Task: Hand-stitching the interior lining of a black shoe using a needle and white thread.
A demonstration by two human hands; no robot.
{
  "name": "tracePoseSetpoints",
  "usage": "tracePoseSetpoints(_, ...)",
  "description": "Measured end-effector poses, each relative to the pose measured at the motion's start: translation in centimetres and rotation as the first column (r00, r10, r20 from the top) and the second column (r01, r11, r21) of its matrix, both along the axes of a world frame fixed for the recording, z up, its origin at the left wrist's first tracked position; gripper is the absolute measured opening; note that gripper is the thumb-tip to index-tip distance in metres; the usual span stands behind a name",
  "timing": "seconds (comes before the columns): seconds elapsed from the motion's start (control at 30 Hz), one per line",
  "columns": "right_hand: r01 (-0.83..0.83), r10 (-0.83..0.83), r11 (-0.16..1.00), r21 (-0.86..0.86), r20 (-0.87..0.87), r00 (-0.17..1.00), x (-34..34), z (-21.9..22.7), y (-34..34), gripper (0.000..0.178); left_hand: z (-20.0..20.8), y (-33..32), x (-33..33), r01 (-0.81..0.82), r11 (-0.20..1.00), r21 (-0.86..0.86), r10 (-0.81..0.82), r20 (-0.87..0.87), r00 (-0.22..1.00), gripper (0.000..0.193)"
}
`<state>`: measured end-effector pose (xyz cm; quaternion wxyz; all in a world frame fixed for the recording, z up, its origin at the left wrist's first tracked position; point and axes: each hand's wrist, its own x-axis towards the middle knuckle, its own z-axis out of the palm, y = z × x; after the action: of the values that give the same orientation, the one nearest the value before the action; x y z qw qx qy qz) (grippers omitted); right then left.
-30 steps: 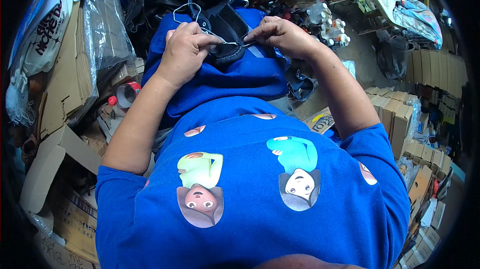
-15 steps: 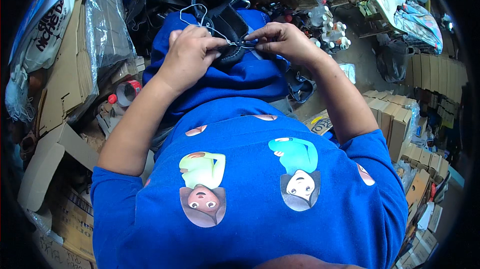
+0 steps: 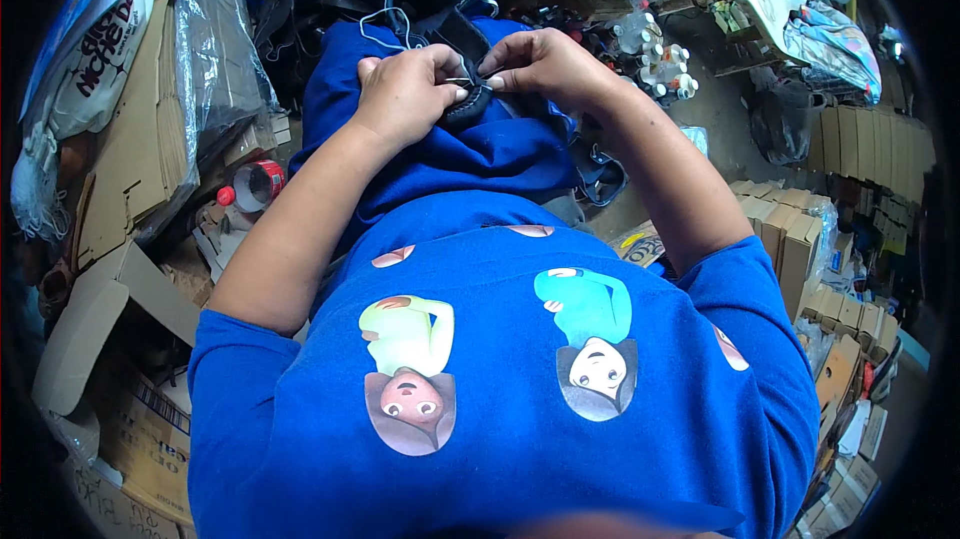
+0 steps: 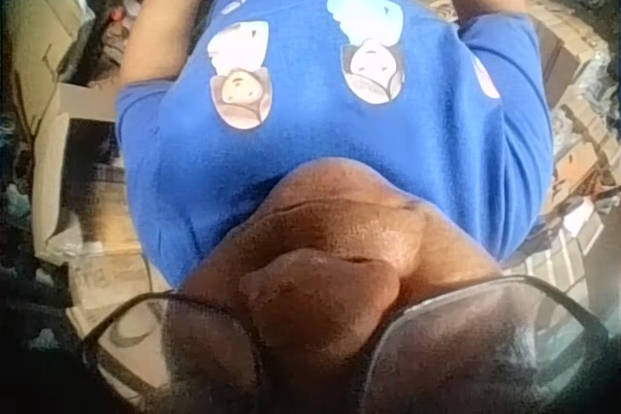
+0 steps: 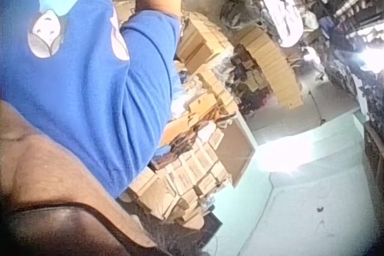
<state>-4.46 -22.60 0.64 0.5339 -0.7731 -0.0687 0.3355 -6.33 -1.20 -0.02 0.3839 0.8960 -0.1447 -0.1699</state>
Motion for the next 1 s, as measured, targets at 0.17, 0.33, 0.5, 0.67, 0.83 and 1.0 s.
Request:
tracePoseSetpoints(0.17, -0.172, 0.193, 0.971, -0.163, 0.118, 0.974, 0.8, 1.3, 0.6, 0.014, 2.2, 0.0, 0.1, 0.154, 0.967, 0.203, -0.215, 0.324, 0.922, 0.01)
tracePoseSetpoints(0.33, -0.017, 0.026, 0.992, 0.126, -0.066, 0.998, 1.0, 1.7, -1.6, 0.017, 1.5, 2.1, -0.4, 0.176, 0.947, 0.269, -0.284, 0.439, 0.852, 0.005)
tracePoseSetpoints(0.5, -0.045, 0.048, 0.999, -0.018, 0.279, 0.959, -0.4, -0.3, -1.7, 0.019, 1.6, 1.5, -0.5, 0.151, 0.977, 0.151, -0.18, 0.204, 0.962, 0.009)
tracePoseSetpoints(0.67, -0.117, 0.147, 0.976, -0.182, 0.157, 0.977, -0.6, 2.3, -4.0, 0.019, 1.8, 1.0, 0.5, 0.185, 0.98, 0.075, -0.192, 0.109, 0.975, 0.012)
tracePoseSetpoints(0.83, 0.125, 0.097, 0.926, -0.356, 0.544, 0.833, 2.8, 1.6, -5.3, 0.016, 2.3, 0.1, 0.7, 0.312, 0.933, 0.178, -0.35, 0.259, 0.9, 0.011)
tracePoseSetpoints(1.0, 0.225, 0.232, 0.847, -0.482, 0.716, 0.658, 2.1, 3.2, -3.2, 0.011, 1.6, 0.6, 0.9, 0.318, 0.934, 0.159, -0.349, 0.237, 0.907, 0.011)
